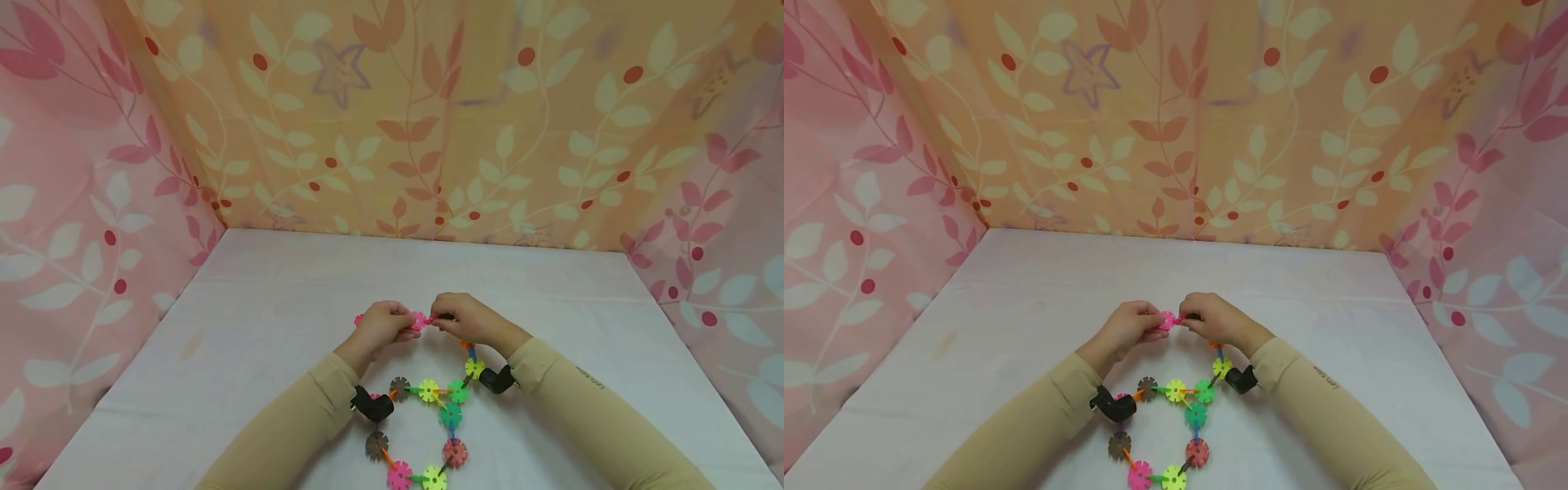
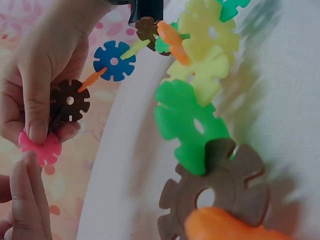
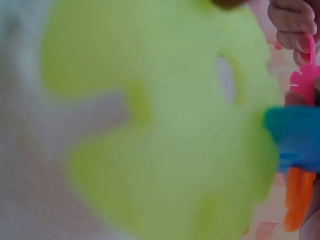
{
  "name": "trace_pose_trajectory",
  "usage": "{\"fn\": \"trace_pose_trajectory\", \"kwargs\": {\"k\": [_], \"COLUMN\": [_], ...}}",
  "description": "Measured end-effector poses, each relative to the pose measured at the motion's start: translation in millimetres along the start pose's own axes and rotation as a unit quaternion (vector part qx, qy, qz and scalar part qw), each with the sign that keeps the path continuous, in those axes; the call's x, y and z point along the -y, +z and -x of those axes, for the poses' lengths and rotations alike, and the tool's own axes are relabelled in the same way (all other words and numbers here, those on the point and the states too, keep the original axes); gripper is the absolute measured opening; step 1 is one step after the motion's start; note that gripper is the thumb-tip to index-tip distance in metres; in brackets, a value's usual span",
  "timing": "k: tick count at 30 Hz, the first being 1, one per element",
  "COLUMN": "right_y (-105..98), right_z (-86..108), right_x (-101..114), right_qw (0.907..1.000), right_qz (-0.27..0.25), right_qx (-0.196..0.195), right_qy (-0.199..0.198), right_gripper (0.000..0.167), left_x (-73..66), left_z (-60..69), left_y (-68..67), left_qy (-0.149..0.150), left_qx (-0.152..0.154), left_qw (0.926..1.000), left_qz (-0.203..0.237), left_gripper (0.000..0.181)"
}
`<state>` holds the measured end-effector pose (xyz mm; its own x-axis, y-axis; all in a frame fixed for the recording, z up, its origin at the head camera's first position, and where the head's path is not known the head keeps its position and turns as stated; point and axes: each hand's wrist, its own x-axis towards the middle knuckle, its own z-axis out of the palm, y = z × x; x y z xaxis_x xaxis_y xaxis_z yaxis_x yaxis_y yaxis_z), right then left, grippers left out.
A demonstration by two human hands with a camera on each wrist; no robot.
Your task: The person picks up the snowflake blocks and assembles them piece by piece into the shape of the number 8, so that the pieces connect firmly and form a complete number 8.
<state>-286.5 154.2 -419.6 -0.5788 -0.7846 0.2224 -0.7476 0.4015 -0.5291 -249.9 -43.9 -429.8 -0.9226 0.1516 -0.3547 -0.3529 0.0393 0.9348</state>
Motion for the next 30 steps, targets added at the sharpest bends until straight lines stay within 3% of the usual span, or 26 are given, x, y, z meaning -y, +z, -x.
{"fn": "trace_pose_trajectory", "kwargs": {"k": [8, 16, 20, 23, 25, 26, 28, 30], "right_y": [-1, -5, -5, -5, -5, -5, -5, -5], "right_z": [-1.7, -5.6, -8.0, -8.5, -7.5, -6.8, -4.8, -2.8], "right_x": [0, 3, 3, 3, 2, 1, 0, -1], "right_qw": [0.9993, 0.9978, 0.9979, 0.9987, 0.9993, 0.9994, 0.9992, 0.9984], "right_qz": [0.003, 0.015, 0.025, 0.02, 0.016, 0.019, 0.019, 0.015], "right_qx": [-0.03, -0.028, -0.014, 0.001, 0.015, 0.021, 0.036, 0.048], "right_qy": [-0.02, -0.058, -0.057, -0.046, -0.03, -0.02, 0.004, 0.025], "right_gripper": [0.006, 0.013, 0.01, 0.006, 0.005, 0.005, 0.005, 0.005], "left_x": [-0.7, 0.4, 3.4, 4.3, 4.5, 5.0, 7.1, 11.0], "left_z": [4.9, 5.4, 1.8, 0.8, 4.4, 7.9, 16.9, 27.3], "left_y": [5.6, 9.7, 3.2, -9.3, -20.7, -26.7, -38.9, -48.5], "left_qy": [-0.015, -0.001, -0.002, 0.012, 0.032, 0.047, 0.071, 0.097], "left_qx": [0.034, 0.029, 0.048, 0.069, 0.087, 0.097, 0.117, 0.154], "left_qw": [0.9993, 0.9992, 0.9988, 0.9952, 0.9848, 0.9731, 0.9393, 0.8956], "left_qz": [0.002, 0.029, 0.004, -0.067, -0.147, -0.204, -0.315, -0.406], "left_gripper": [0.014, 0.016, 0.014, 0.016, 0.014, 0.012, 0.006, 0.012]}}
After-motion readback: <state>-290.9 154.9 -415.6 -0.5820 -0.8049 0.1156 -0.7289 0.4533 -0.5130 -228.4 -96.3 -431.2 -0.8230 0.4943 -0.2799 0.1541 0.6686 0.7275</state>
